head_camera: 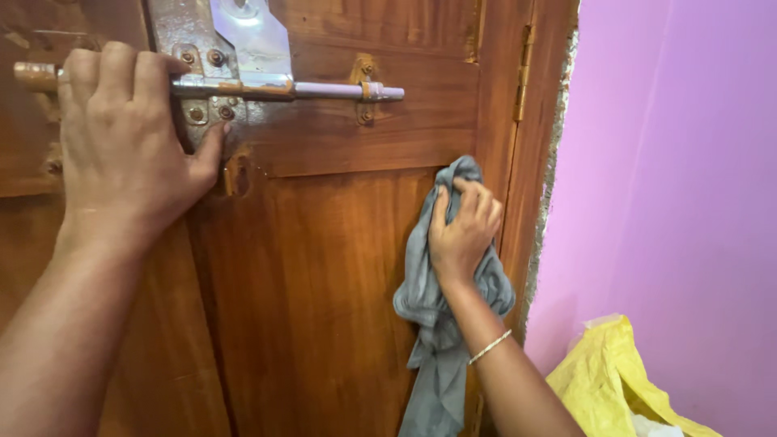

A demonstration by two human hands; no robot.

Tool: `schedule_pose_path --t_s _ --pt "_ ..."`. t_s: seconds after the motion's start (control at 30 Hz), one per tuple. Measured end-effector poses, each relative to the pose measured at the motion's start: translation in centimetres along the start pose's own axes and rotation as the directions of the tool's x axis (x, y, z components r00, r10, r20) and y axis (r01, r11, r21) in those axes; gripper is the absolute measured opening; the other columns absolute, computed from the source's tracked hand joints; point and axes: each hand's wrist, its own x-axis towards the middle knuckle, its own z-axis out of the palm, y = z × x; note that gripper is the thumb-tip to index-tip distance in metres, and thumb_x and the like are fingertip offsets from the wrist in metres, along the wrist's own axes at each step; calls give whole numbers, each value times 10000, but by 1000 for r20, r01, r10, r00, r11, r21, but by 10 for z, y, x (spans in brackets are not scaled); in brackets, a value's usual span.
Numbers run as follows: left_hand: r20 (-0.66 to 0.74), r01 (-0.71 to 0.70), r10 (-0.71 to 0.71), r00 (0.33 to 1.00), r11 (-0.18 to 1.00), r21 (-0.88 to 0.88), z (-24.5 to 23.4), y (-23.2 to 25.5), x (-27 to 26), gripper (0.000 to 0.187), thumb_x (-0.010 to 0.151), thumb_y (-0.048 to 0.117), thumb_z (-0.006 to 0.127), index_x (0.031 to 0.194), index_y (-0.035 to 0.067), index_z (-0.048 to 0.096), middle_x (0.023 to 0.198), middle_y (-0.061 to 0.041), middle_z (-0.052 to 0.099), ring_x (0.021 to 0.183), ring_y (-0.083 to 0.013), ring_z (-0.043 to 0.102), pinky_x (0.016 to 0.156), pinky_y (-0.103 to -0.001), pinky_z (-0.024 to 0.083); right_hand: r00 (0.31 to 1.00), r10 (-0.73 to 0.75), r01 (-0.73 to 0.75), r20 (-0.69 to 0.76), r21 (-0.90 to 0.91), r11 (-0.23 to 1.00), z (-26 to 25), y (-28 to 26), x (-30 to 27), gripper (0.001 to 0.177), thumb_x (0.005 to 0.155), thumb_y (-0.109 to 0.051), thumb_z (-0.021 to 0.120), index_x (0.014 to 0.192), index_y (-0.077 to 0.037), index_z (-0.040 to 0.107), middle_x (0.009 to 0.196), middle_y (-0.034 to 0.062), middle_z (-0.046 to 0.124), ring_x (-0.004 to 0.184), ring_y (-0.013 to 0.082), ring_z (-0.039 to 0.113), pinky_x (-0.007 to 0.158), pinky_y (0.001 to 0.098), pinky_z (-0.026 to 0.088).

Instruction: The person sprays a cleaning solution from a small bottle onto a wooden door and then wipes the surface with a grey cloth. The person cleans the door panels, the metal latch, and the lower edges of the door.

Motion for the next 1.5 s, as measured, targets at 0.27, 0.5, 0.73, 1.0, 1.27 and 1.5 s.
schedule_pose_path --t_s 0.27,0.5,0.73,1.0,1.27,1.5 --pt "53 -34 30 998 997 76 1 -9 -1 542 956 488 805 1181 33 616 1137 -112 529 1179 -282 474 1151 -379 410 999 -35 35 0 -6 999 -24 12 -71 245 963 -243 710 1141 -78 676 1163 104 609 1116 324 535 995 466 449" --pt "74 -23 15 997 994 110 -5 -3 6 628 887 512 834 1210 10 640 1153 -137 530 1206 -308 467 1140 -415 421 999 15 -17 45 35 999 -14 7 -30 247 985 -237 691 1136 -42 670 1134 148 596 1109 342 549 964 462 465" --pt "37 -40 34 999 986 161 -4 -6 7 597 870 485 847 1189 43 604 1159 -123 509 1168 -288 475 1065 -407 449 966 6 24 -258 111 994 -11 19 37 221 1095 -250 596 1194 -52 585 1220 134 573 1217 333 551 1098 495 428" --pt "91 112 -74 993 828 -549 50 -20 -15 508 1049 173 741 1400 -80 475 1227 -198 583 1170 -265 635 1020 -351 563 998 -62 64 25 -56 996 17 73 55 481 1106 -401 505 1459 -82 578 1526 174 522 1406 359 489 1139 568 331" --pt "153 169 -85 985 689 -705 88 -23 -23 480 1031 162 730 1377 -71 492 1229 -203 590 1177 -285 628 1029 -371 549 993 116 -118 -22 -250 961 9 112 8 462 1089 -396 504 1405 -70 582 1495 163 549 1355 330 536 1031 544 378" --pt "190 191 -81 979 699 -689 84 -19 -19 457 1015 153 720 1357 -63 507 1231 -207 595 1184 -302 621 1037 -388 536 992 113 -125 -56 -305 944 6 128 -9 428 1089 -375 534 1374 -62 593 1439 162 586 1307 348 566 942 537 444"
